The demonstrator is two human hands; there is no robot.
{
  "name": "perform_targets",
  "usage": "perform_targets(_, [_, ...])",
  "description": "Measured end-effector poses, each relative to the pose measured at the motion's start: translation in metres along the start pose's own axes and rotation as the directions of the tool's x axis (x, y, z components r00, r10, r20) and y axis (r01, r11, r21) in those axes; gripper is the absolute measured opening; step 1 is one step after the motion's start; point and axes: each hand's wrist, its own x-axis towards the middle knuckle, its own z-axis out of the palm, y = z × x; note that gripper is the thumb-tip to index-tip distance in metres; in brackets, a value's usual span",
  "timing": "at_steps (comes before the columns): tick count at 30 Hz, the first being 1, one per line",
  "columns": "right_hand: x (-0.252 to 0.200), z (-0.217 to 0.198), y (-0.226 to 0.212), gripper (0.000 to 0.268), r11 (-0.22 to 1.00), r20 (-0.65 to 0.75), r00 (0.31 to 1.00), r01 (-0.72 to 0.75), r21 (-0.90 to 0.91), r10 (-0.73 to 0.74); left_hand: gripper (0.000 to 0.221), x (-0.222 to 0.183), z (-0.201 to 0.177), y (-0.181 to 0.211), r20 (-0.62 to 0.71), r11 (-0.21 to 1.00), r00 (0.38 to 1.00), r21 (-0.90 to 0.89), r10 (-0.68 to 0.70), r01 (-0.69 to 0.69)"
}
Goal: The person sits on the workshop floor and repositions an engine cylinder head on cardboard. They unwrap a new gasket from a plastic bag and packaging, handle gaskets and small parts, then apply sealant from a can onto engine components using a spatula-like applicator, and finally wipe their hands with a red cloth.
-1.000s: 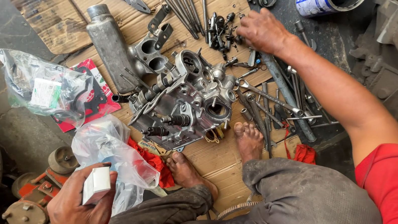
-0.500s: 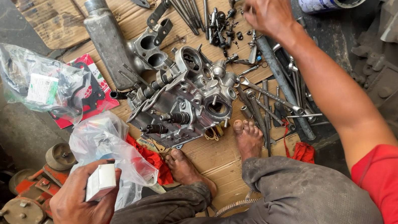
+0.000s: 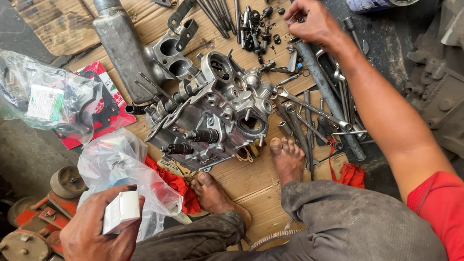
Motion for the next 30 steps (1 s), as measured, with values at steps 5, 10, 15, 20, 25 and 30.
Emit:
perform_targets(5, [-0.001, 0.037, -0.034, 0.032, 0.930, -0.011, 0.994, -0.108, -0.352, 0.111, 0.033, -0.001, 0.002, -0.002, 0.008, 0.999, 0.999, -0.002, 0.053, -0.053])
perform_targets(10, [0.022, 0.052, -0.016, 0.035, 0.891, -0.076, 0.995, -0.093, -0.445, 0.066, 0.031, -0.001, 0.003, -0.001, -0.007, 1.000, 1.000, -0.016, 0.024, -0.024])
perform_targets(15, [0.033, 0.008, 0.014, 0.038, 0.917, -0.059, 0.997, -0.075, -0.392, 0.056, 0.030, 0.001, 0.002, 0.002, 0.007, 1.000, 1.000, 0.000, -0.003, 0.003])
perform_targets(20, [0.021, 0.003, 0.005, 0.039, 0.853, -0.192, 0.959, 0.083, -0.516, -0.209, 0.031, 0.001, 0.002, -0.001, 0.004, 1.000, 1.000, -0.007, 0.021, -0.020])
perform_targets(25, [-0.006, 0.039, -0.009, 0.027, 0.660, 0.117, 0.919, 0.356, -0.662, -0.378, 0.032, 0.000, 0.002, 0.000, 0.011, 1.000, 1.000, 0.001, 0.011, -0.011])
perform_targets(30, [-0.001, 0.046, 0.005, 0.011, 0.837, 0.020, 0.953, 0.277, -0.472, -0.304, 0.032, -0.001, 0.002, -0.003, 0.007, 1.000, 1.000, -0.004, 0.022, -0.022])
